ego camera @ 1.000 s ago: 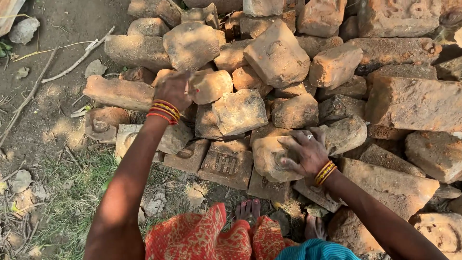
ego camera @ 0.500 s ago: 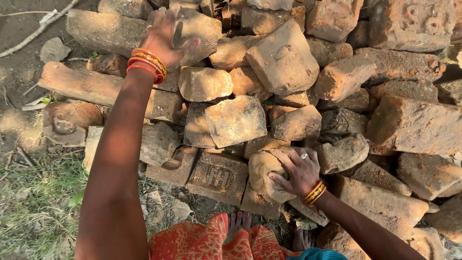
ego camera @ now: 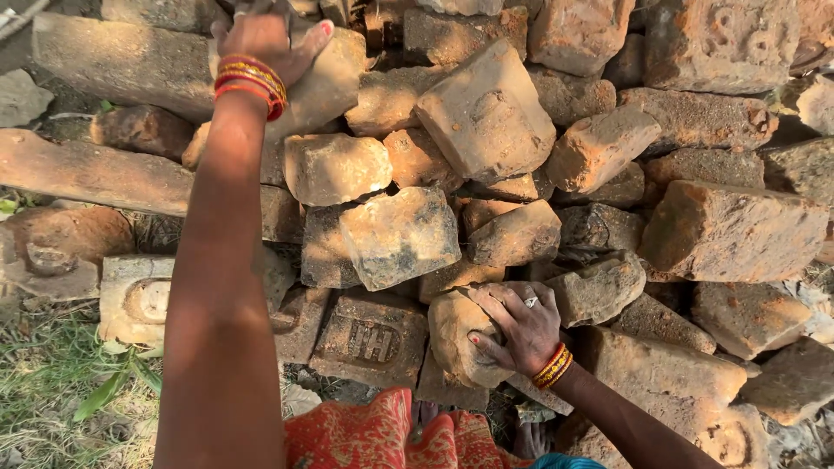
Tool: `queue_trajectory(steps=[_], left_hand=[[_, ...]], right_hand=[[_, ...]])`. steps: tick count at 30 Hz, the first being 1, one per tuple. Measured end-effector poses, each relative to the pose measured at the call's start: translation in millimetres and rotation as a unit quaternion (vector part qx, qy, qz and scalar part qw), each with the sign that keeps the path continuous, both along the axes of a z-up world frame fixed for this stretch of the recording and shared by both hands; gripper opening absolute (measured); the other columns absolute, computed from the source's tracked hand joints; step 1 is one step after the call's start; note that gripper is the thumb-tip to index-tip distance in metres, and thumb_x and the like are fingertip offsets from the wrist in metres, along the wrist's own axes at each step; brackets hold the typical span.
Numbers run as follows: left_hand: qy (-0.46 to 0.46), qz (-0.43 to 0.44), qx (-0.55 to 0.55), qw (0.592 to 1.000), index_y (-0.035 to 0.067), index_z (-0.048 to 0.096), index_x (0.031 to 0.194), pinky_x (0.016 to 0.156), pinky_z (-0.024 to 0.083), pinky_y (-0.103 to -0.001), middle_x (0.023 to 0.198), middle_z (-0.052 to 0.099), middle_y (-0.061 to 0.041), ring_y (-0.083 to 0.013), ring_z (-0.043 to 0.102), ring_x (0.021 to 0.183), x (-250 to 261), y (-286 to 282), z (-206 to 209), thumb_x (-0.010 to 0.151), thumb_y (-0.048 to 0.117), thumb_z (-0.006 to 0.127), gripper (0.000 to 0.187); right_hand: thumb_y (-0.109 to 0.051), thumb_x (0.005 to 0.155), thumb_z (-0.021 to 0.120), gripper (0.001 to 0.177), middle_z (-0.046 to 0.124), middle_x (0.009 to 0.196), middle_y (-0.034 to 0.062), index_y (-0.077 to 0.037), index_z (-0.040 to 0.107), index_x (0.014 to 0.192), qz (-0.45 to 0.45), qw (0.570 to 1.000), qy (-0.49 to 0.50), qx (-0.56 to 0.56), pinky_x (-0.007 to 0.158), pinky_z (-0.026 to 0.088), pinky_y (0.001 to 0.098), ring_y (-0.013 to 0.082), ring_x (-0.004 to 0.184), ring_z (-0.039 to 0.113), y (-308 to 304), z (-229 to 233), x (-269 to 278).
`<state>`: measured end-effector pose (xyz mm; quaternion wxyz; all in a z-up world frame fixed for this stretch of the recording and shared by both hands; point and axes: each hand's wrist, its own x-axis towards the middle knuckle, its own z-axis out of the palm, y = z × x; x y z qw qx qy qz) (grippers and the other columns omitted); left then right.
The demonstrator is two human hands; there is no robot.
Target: The recorder is sorting and arranging a pile of old clay bricks on the ground.
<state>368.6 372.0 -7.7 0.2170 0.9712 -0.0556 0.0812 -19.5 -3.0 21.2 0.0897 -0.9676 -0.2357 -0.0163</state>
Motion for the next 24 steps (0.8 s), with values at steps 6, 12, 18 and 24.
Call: queue_trajectory(steps=[6, 12, 18, 24], left_hand=[[-0.094, -0.066, 0.138, 0.984, 0.008, 0.068, 0.120, 0.098, 0.036, -0.071, 0.124, 0.068, -0.016, -0.0359, 0.061, 0.120, -55, 21, 30, 0.100, 0.077, 0.060, 0.072], [-0.017, -0.113, 0.230, 0.966, 0.016, 0.054, 0.150, 0.091, 0.042, -0.058, 0.115, 0.058, -0.025, -0.0414, 0.049, 0.120, -127, 53, 95, 0.065, 0.098, 0.066, 0.118], [-0.013, -0.198, 0.298, 0.934, 0.022, 0.055, 0.148, 0.104, 0.038, -0.059, 0.166, 0.034, -0.023, -0.0470, 0.033, 0.146, -128, 76, 83, 0.042, 0.081, 0.090, 0.126], [0.117, -0.194, 0.469, 0.854, 0.027, 0.037, 0.163, 0.112, 0.041, -0.056, 0.147, 0.051, -0.008, -0.0327, 0.044, 0.140, -138, 27, 139, 0.045, 0.070, 0.096, 0.138]], right_hand=[[-0.061, 0.087, 0.064, 0.066, 0.065, 0.127, 0.0023, -0.028, 0.055, 0.143, -0.007, 1.000, 0.028, -0.008, 0.103, 0.036, 0.0515, 0.0255, 0.105, 0.062, 1, 2, -5], [-0.062, 0.086, 0.063, 0.066, 0.065, 0.127, 0.0010, -0.028, 0.054, 0.141, -0.008, 1.000, 0.015, -0.017, 0.102, 0.036, 0.0498, 0.0257, 0.104, 0.062, -4, -3, -9], [-0.060, 0.088, 0.063, 0.063, 0.064, 0.127, 0.0021, -0.027, 0.055, 0.141, -0.001, 1.000, 0.008, -0.013, 0.105, 0.035, 0.0512, 0.0229, 0.104, 0.063, -4, -6, -14], [-0.060, 0.085, 0.065, 0.065, 0.064, 0.122, 0.0021, -0.028, 0.054, 0.141, -0.014, 1.000, 0.004, -0.021, 0.104, 0.035, 0.0505, 0.0256, 0.102, 0.063, -4, -5, -10]])
